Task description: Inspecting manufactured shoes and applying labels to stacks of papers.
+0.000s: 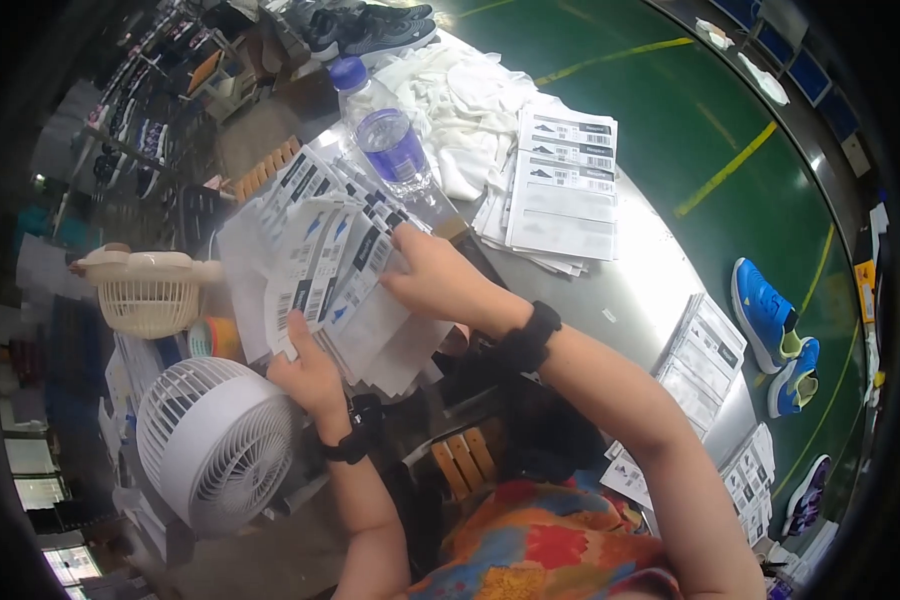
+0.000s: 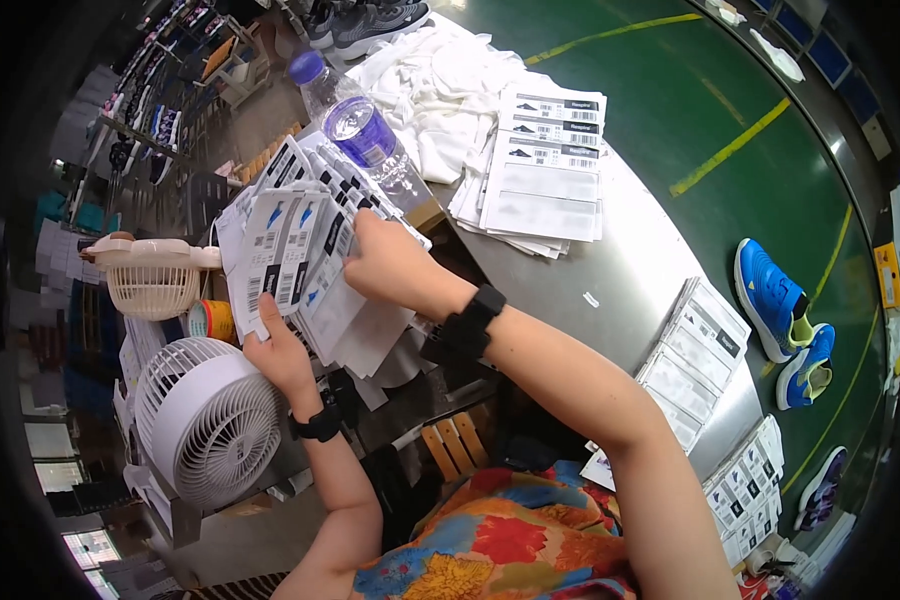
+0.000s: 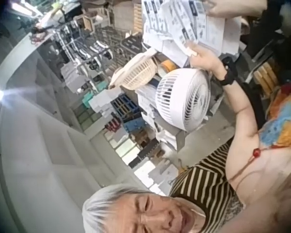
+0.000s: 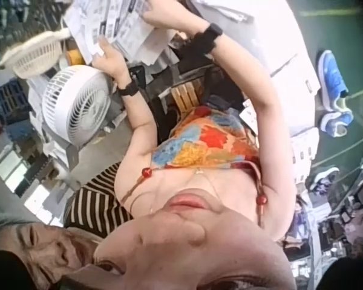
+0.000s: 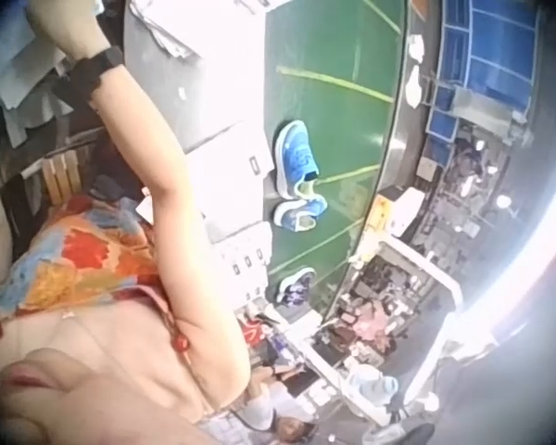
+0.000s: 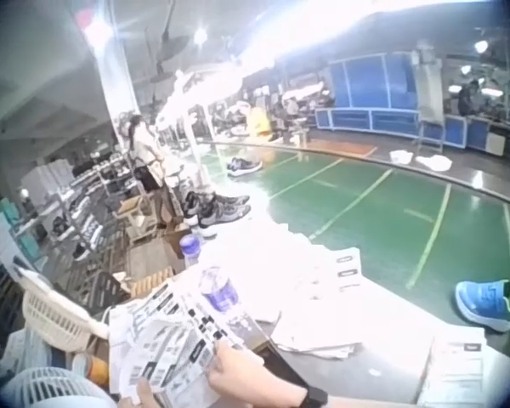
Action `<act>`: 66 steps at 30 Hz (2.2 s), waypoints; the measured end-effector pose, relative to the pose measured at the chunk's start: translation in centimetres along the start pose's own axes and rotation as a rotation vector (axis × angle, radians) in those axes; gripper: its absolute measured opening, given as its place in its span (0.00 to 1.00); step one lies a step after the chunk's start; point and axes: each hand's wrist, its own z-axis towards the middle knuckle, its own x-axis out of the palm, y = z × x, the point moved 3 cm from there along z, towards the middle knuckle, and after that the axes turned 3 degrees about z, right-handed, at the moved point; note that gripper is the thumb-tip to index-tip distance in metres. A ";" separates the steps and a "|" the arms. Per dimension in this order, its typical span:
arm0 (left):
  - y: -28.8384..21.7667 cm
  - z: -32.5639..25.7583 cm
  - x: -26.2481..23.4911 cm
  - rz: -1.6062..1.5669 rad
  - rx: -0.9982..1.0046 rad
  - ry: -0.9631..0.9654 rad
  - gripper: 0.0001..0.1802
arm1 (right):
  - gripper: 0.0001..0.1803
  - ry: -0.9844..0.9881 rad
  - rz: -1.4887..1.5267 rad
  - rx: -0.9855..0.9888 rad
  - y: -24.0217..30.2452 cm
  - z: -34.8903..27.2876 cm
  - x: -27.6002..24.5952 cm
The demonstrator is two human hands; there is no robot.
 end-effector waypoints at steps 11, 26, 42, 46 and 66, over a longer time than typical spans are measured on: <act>0.7 0.3 0.3 -0.104 0.004 -0.066 0.18 | 0.18 0.031 0.155 0.136 -1.7 -2.9 -2.4; -6.4 -2.7 -0.8 0.467 0.522 0.410 0.30 | 0.17 0.034 0.649 0.001 -3.2 -2.7 -1.0; -2.7 -2.3 0.1 0.470 0.690 0.185 0.20 | 0.20 0.008 0.164 0.013 -3.0 -3.6 -3.0; -3.2 -2.3 -0.7 0.437 0.612 0.201 0.18 | 0.20 0.080 0.158 0.063 -2.9 -3.9 -4.2; -4.3 -3.6 -0.5 0.516 0.717 0.313 0.26 | 0.15 0.153 0.464 0.308 -5.2 -5.8 -6.7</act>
